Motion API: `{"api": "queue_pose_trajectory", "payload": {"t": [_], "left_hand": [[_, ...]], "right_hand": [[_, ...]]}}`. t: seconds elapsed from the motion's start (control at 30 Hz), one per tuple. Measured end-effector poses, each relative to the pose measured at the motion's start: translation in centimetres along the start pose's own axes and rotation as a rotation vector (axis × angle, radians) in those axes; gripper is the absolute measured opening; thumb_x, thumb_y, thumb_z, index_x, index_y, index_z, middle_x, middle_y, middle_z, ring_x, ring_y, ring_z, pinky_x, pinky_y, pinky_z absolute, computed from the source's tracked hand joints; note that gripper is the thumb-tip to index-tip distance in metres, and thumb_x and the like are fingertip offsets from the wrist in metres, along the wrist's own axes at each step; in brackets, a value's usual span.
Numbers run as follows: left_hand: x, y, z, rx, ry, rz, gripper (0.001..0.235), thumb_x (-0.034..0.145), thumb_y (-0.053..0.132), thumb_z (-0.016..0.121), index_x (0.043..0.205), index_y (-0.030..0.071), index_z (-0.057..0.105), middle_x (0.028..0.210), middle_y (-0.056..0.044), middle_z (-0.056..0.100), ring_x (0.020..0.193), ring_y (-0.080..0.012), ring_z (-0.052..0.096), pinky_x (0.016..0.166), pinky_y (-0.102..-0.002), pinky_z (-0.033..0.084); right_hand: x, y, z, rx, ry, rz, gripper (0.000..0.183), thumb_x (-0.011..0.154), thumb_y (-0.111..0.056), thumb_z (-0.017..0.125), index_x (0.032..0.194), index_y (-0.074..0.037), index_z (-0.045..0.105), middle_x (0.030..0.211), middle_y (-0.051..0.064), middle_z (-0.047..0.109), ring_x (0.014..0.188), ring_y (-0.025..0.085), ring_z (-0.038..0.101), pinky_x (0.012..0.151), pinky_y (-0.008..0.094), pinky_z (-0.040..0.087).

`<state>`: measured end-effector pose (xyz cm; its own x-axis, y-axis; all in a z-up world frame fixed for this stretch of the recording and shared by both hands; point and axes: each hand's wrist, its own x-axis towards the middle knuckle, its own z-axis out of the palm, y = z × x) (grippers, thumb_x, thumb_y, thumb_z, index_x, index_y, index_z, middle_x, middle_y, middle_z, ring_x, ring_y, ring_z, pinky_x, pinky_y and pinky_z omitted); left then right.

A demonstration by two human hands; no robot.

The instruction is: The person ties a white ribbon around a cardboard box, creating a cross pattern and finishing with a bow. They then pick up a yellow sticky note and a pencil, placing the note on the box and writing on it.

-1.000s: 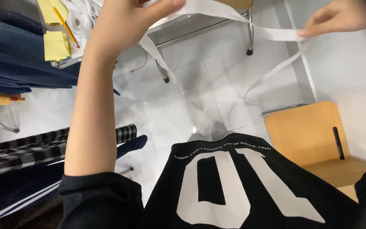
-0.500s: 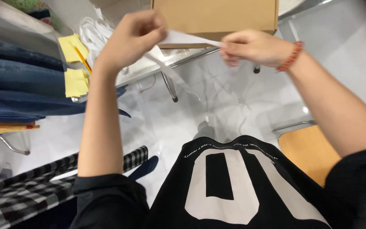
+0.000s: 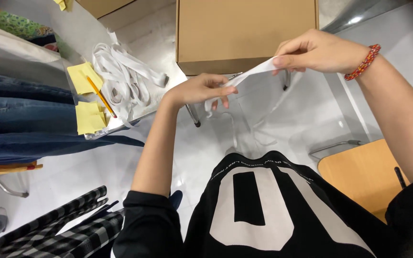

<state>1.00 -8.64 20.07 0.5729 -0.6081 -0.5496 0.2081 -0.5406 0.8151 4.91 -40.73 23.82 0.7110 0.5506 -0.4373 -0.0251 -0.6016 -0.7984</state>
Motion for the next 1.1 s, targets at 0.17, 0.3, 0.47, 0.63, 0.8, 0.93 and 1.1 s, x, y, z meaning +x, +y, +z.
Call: {"api": "queue_pose_trajectory", "payload": {"t": [0.17,0.3,0.47,0.63,0.8,0.93,1.1], "left_hand": [[-0.9,-1.1,-1.4,-0.081,0.067,0.198,0.032,0.102,0.039,0.066,0.086,0.012,0.072,0.095,-0.003,0.083,0.063,-0.0085,0.06,0.065,-0.021,0.052],[-2.7,-2.1,-2.7,-0.007,0.238,0.05,0.029,0.102,0.026,0.073,0.076,0.014,0.07,0.082,0.002,0.08,0.057,-0.0079,0.055,0.062,-0.021,0.046],[-4.0,-4.1,-4.5,0.054,0.377,0.015,0.032,0.102,0.031,0.074,0.075,0.014,0.075,0.067,0.009,0.066,0.062,-0.003,0.044,0.056,-0.022,0.038],[-5.7,-4.2,-5.4,0.066,0.43,0.032,0.035,0.104,0.029,0.073,0.074,0.012,0.076,0.059,0.007,0.047,0.055,-0.0068,0.023,0.055,-0.025,0.019],[-7.5,-3.3,-5.8,0.053,0.447,0.055,0.038,0.105,0.029,0.073,0.071,0.013,0.073,0.057,0.008,0.032,0.054,-0.0065,0.02,0.052,-0.026,0.016],[-8.8,-3.0,-6.4,0.047,0.44,0.049,0.035,0.104,0.033,0.073,0.074,0.013,0.074,0.058,0.007,0.033,0.055,-0.0064,0.023,0.054,-0.025,0.017],[-10.5,-1.8,-6.2,0.066,0.372,0.115,0.036,0.104,0.031,0.074,0.072,0.014,0.072,0.059,0.007,0.041,0.057,-0.0055,0.028,0.054,-0.025,0.02]], "right_hand": [[-1.2,2.7,-2.5,-0.117,0.112,0.06,0.039,0.107,-0.037,0.07,0.085,-0.006,0.08,0.068,0.002,0.051,0.068,0.013,0.042,0.068,0.027,0.031],[-2.3,4.8,-3.8,-0.02,0.199,0.188,0.023,0.105,-0.027,0.074,0.101,-0.005,0.08,0.08,0.005,0.057,0.074,0.016,0.041,0.067,0.03,0.029],[-2.4,9.7,-4.5,0.074,0.251,0.015,0.046,0.084,0.004,0.079,0.127,-0.007,0.066,0.125,0.006,0.068,0.121,0.015,0.06,0.104,0.028,0.047],[-3.0,8.1,-3.3,-0.069,0.262,0.155,0.017,0.087,-0.007,0.086,0.1,-0.007,0.075,0.1,0.003,0.069,0.103,0.011,0.062,0.12,0.022,0.04],[-3.6,8.1,-2.5,-0.088,0.302,0.103,0.01,0.102,-0.008,0.075,0.111,-0.006,0.08,0.1,0.002,0.075,0.086,0.011,0.051,0.08,0.025,0.034],[-3.2,10.1,-1.3,-0.082,0.256,0.14,0.018,0.099,-0.01,0.074,0.112,-0.004,0.085,0.124,0.005,0.081,0.103,0.014,0.065,0.094,0.028,0.044],[-4.4,10.6,-0.5,-0.125,0.183,0.358,0.032,0.098,-0.026,0.07,0.096,0.0,0.09,0.146,-0.007,0.075,0.136,0.011,0.062,0.121,0.034,0.034]]}}
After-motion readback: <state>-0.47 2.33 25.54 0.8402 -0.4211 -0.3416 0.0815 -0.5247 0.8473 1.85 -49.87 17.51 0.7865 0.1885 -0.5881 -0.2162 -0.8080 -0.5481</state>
